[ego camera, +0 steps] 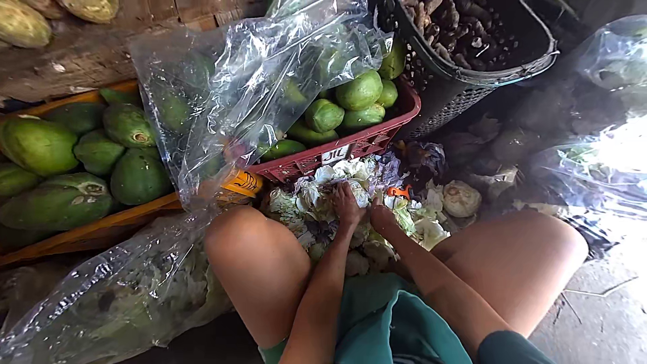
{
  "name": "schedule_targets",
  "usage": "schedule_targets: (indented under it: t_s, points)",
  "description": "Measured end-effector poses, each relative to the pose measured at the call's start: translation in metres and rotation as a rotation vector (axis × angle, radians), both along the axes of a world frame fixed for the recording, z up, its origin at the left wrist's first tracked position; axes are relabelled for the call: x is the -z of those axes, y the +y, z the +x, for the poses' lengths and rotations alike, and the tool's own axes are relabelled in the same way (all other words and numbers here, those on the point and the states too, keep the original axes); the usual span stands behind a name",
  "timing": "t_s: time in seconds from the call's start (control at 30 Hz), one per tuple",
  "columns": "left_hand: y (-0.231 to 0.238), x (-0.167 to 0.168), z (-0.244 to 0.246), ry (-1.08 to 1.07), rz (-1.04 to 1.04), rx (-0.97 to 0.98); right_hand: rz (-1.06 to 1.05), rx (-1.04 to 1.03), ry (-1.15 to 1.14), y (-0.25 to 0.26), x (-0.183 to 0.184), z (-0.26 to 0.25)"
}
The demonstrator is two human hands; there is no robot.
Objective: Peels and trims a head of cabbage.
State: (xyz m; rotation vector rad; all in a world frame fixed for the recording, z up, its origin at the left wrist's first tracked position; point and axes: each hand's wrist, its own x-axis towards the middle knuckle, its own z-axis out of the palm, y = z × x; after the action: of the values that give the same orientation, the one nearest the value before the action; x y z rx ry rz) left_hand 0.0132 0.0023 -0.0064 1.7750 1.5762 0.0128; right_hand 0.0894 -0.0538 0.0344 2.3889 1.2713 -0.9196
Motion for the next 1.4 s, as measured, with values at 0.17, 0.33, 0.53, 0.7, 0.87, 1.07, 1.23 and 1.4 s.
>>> schedule_targets:
  t_s: [0.17,0.33,0.53,0.7,0.87,1.07,1.23,1.4]
  points:
    - [-0.001,0.0,-0.001,-0.002,0.031,-0.002,-0.221,-0.051,0.071,0.016,-0.096,-0.023]
    - [0.002,0.004,-0.005,-0.032,0.075,-0.001,-0.27,-0.035,0.108,0.031,-0.077,-0.013]
    - [-0.001,0.0,-0.005,-0.001,0.077,0.035,-0.154,0.003,0.08,0.014,-0.059,-0.007]
    - [0.0,0.001,-0.003,0.021,0.05,0.041,-0.059,0.014,0.094,0.007,-0.032,0.002]
    - [-0.016,0.005,-0.007,-0.078,0.173,0.059,-0.19,0.01,0.169,0.006,-0.035,0.019]
    - [-0.014,0.014,-0.024,-0.184,0.212,0.053,0.047,-0.225,0.238,-0.016,-0.01,0.044]
    - [-0.001,-0.012,-0.03,-0.34,0.073,-0.083,0.135,0.485,0.38,-0.001,-0.014,0.047]
    - [0.0,-0.009,-0.036,-0.349,-0.02,-0.176,0.412,0.601,0.474,-0.018,0.017,0.043]
